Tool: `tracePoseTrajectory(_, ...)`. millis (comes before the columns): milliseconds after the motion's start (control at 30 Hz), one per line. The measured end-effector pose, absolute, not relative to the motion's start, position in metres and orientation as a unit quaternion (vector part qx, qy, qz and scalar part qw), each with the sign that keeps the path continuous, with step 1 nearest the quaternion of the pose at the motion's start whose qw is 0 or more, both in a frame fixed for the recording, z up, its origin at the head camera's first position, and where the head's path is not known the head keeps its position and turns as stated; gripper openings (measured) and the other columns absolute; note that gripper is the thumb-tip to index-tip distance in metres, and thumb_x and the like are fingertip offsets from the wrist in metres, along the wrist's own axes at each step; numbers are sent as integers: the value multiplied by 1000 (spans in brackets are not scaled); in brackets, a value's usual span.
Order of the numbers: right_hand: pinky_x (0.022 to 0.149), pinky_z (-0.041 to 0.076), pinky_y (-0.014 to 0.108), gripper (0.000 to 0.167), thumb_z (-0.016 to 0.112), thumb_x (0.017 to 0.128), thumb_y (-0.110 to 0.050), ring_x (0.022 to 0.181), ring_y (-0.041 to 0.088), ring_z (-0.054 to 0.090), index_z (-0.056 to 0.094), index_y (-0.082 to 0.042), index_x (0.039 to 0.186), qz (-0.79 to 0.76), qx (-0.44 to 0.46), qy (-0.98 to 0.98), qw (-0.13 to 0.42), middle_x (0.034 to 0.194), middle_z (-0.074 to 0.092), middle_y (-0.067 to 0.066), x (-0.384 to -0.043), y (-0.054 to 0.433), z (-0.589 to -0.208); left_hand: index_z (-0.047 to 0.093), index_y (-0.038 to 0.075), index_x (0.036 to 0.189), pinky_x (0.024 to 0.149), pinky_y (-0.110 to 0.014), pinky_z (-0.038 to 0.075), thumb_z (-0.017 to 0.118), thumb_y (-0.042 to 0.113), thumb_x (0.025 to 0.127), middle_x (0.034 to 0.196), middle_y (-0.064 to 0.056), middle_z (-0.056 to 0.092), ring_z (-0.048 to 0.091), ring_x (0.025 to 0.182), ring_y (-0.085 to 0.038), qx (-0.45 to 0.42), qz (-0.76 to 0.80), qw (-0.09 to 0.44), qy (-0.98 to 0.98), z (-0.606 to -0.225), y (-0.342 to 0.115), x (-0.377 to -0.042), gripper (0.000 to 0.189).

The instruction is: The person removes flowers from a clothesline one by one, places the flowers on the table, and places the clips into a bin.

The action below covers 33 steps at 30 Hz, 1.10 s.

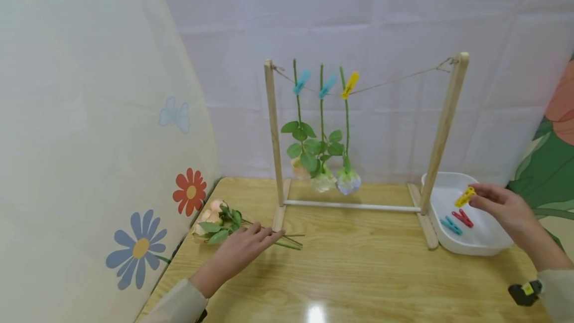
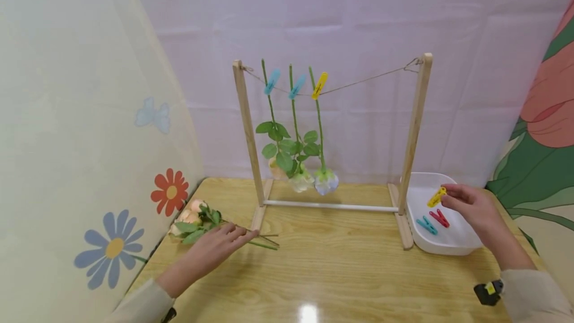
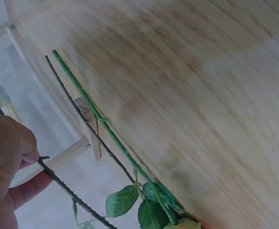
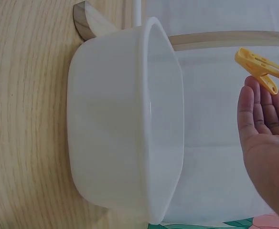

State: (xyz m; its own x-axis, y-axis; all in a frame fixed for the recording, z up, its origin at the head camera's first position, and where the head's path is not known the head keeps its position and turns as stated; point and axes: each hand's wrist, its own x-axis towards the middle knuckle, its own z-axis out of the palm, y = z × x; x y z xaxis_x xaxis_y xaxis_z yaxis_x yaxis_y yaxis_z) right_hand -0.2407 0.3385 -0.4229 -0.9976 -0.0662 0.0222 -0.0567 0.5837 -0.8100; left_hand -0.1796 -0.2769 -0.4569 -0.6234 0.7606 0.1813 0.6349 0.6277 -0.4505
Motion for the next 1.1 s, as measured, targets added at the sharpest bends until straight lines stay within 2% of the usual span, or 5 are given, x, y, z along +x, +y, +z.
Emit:
tracePoseTrajectory(100,73,46,11,63,57,103,-41,90,-15,53,45,8,142,-469,-44,882,-6,100,57,-32,-240,340,-427,44,21,154,71,-32,55,81,-4,81,124,5,62,57,98,-17,-399,188,177,-880,-460,-279,-180,85)
tracePoseTrajectory(233,72,48,9,61,57,104,-36,88,-14,56,45,11,141,-476,-42,878,-22,99,57,-30,-240,339,-433,47,22,152,65,-29,52,81,-3,81,120,5,61,55,93,-16,-405,202,187,-872,-463,-282,-181,82)
tracePoseTrajectory(667,72,50,9,61,58,103,-36,86,-10,60,45,11,139,-491,-29,870,-28,102,59,-22,-242,341,-441,46,23,153,58,-23,37,78,-5,83,105,4,53,39,82,-14,-412,226,177,-865,-476,-296,-184,82)
tracePoseTrajectory(900,71,49,9,59,57,104,-36,85,-12,58,46,11,138,-484,-27,874,-25,96,56,-31,-241,341,-441,45,24,154,62,-24,46,80,0,83,113,6,59,45,87,-13,-418,229,148,-866,-481,-299,-185,83)
tracePoseTrajectory(1100,71,49,11,63,55,105,-35,85,-13,55,41,14,142,-478,-22,878,-3,95,56,-31,-242,343,-442,43,26,154,65,-25,51,81,3,83,118,7,62,51,94,-13,-421,249,135,-862,-484,-298,-186,84)
